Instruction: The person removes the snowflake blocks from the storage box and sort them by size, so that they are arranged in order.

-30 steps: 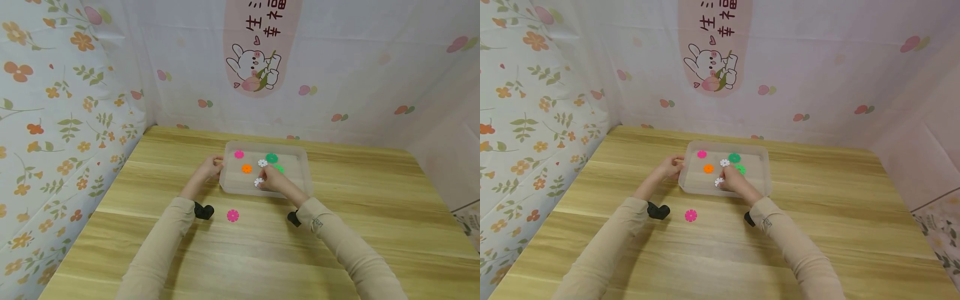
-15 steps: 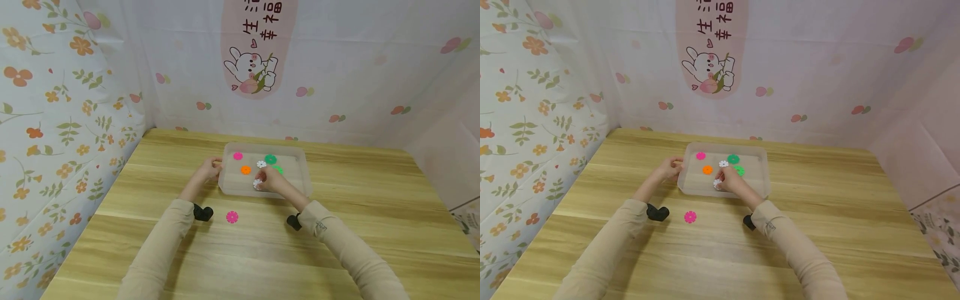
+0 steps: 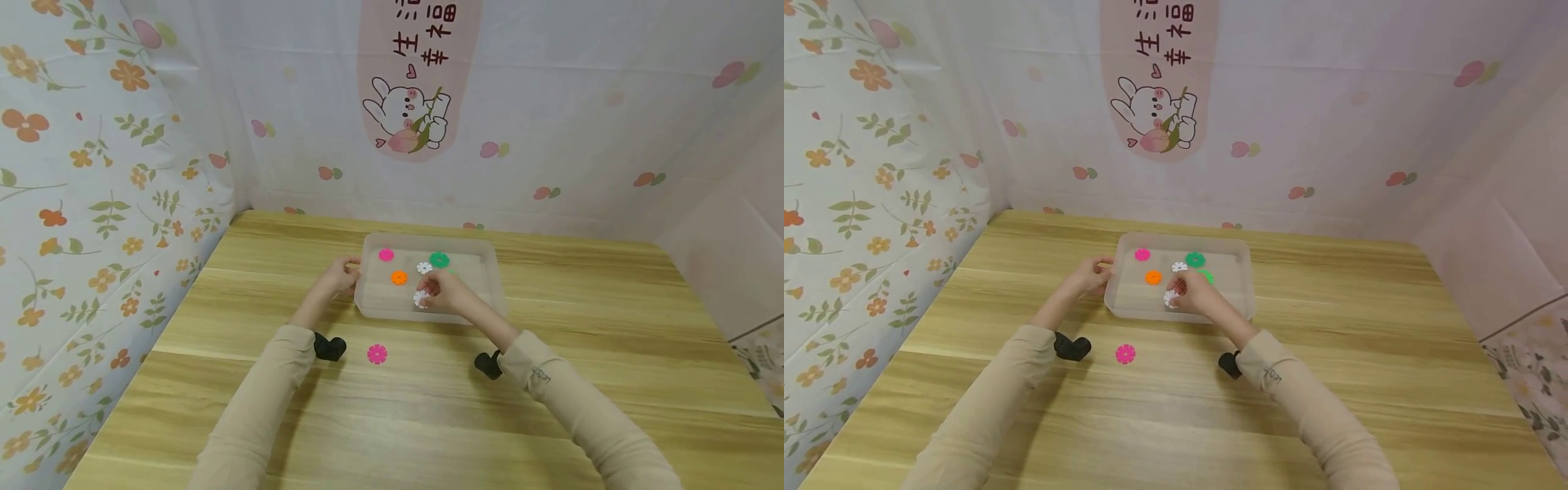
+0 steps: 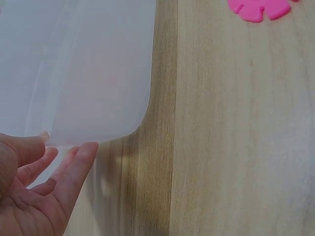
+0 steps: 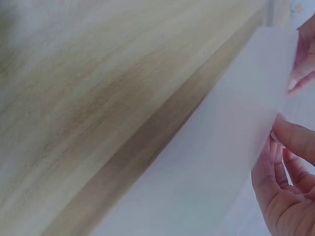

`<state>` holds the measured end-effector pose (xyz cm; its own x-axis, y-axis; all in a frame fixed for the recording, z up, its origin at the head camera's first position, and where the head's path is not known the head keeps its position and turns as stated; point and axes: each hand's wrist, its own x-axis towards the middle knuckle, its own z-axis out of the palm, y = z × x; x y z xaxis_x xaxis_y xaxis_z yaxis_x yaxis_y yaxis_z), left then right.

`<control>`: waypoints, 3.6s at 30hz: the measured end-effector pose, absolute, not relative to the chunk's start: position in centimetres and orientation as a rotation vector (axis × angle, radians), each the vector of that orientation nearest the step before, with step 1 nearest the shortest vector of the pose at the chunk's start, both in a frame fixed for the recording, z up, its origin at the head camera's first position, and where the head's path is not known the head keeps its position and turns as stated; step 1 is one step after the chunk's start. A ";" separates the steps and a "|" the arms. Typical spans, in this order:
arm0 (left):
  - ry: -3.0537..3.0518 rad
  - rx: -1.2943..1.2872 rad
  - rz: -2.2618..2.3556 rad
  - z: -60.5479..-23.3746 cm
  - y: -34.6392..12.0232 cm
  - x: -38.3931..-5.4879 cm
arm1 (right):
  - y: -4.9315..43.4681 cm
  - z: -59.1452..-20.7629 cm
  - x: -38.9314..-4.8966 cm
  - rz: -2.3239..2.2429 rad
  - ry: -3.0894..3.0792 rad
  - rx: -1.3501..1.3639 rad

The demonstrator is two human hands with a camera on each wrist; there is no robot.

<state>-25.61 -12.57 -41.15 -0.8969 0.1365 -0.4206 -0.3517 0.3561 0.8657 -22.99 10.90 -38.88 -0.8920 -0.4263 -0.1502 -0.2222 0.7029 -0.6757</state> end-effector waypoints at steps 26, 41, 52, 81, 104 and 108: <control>2.245 -0.179 1.522 -41.0 -12.7 -25.5 | 9.9 -37.3 -19.9 -1.038 2.471 -0.685; 2.247 -0.171 1.514 -41.0 -12.6 -25.6 | 8.8 -39.6 -18.6 -0.980 2.357 -0.715; 2.237 -0.191 1.525 -40.8 -12.5 -25.5 | 8.2 -40.9 -17.8 -0.977 2.324 -0.639; 2.224 -0.194 1.553 -41.1 -12.7 -25.6 | 8.1 -39.6 -18.3 -1.003 2.413 -0.788; 2.219 -0.194 1.598 -41.4 -12.6 -25.4 | 9.9 -36.5 -25.9 -0.907 2.613 -0.555; 2.218 -0.199 1.611 -41.4 -12.4 -25.3 | 10.6 -37.0 -27.5 -0.829 2.611 -0.544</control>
<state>-25.33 -12.44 -41.37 -0.9135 0.1123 -0.3911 -0.3371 0.3293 0.8820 -27.55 10.57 -36.98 -0.8662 -0.4546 -0.2076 -0.2514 0.7554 -0.6051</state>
